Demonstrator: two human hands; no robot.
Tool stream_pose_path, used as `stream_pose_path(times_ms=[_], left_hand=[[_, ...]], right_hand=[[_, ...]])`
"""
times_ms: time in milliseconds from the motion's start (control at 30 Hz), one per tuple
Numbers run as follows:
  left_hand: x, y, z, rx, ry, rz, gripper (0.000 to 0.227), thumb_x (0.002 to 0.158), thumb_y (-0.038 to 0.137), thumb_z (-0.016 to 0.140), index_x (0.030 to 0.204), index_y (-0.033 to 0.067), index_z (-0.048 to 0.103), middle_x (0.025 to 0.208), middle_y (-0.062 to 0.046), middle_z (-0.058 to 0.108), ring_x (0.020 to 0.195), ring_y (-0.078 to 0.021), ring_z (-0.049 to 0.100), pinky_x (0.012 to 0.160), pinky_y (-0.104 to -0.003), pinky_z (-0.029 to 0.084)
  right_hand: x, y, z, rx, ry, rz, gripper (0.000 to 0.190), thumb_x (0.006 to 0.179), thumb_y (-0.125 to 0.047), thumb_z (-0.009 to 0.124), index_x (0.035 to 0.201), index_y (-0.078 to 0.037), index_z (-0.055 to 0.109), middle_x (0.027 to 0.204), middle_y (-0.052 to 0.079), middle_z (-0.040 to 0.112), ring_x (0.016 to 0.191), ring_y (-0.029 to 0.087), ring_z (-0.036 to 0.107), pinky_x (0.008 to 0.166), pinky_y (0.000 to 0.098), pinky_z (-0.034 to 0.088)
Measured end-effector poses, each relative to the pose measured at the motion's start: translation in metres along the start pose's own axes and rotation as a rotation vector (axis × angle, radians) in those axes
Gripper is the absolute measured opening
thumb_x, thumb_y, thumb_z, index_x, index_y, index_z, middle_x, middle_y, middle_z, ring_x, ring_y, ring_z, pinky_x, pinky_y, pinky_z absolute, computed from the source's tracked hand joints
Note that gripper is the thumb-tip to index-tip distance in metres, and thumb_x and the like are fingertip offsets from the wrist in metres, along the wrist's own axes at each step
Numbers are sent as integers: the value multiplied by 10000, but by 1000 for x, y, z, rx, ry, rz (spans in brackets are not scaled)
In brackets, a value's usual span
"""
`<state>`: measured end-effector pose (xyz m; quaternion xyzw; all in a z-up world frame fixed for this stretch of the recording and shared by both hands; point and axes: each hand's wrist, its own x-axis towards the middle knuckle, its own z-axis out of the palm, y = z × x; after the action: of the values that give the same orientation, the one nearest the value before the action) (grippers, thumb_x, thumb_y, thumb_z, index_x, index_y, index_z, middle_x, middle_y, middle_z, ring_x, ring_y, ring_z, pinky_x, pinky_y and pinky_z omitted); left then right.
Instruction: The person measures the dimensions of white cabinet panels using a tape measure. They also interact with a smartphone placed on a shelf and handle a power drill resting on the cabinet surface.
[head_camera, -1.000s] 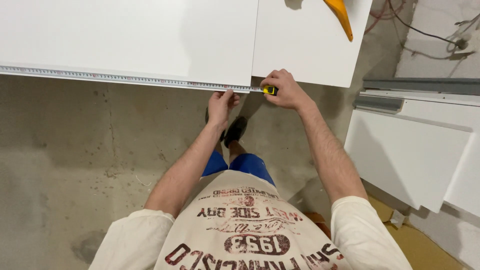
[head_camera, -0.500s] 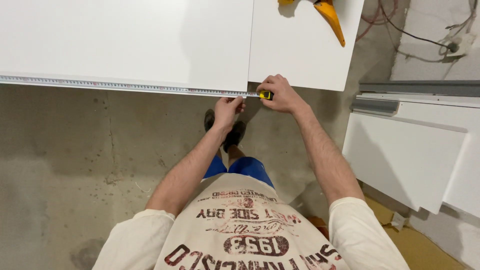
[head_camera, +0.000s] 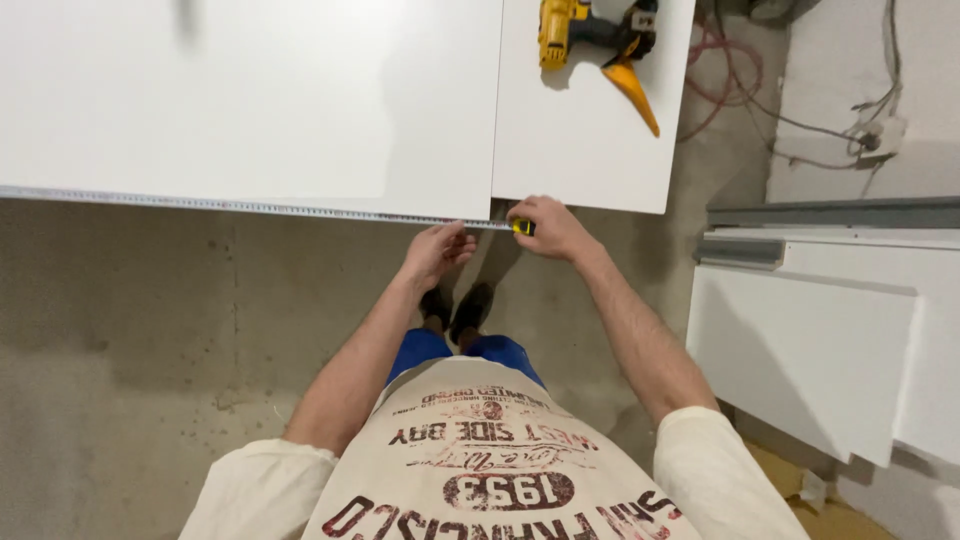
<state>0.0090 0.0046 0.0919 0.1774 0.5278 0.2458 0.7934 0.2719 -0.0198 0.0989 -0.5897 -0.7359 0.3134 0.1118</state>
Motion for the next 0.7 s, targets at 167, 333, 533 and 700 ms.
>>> stream_pose_path(times_ms=[167,333,533,700], left_hand=[[-44,53,-57,-87,92,185,390,1081,281,576,1223,-78,519,1156,-284,613,1129,-407,695,983,-505,595],[-75,105,-128,-310,142,509,351,1132,244,446,1330,-46,444,1127,-224,649,1046,-345,734,936,-488,623],[-157,201,-192,-601,367,716,213,1070,426,562,1025,239,654,702,71,636,645,-82,681,656,-211,596],[-252,278,-168,-737,451,1015,233,1078,302,583,1060,92,682,691,15,644,521,-74,555,477,-203,477]], right_hand=[[-42,-40,-12,185,15,23,427,819,-260,785,1230,-161,724,1182,145,723,1121,364,683,979,470,545],[-77,-71,1,376,-24,37,380,851,-191,771,1226,-141,734,1161,131,737,1116,326,699,996,424,532],[-111,-84,-13,537,-32,40,403,811,-197,818,1200,-121,744,1182,143,737,1154,321,689,997,428,525],[-127,-101,-56,441,-120,166,400,880,-231,717,1278,-195,698,1302,-3,716,1145,158,663,973,342,511]])
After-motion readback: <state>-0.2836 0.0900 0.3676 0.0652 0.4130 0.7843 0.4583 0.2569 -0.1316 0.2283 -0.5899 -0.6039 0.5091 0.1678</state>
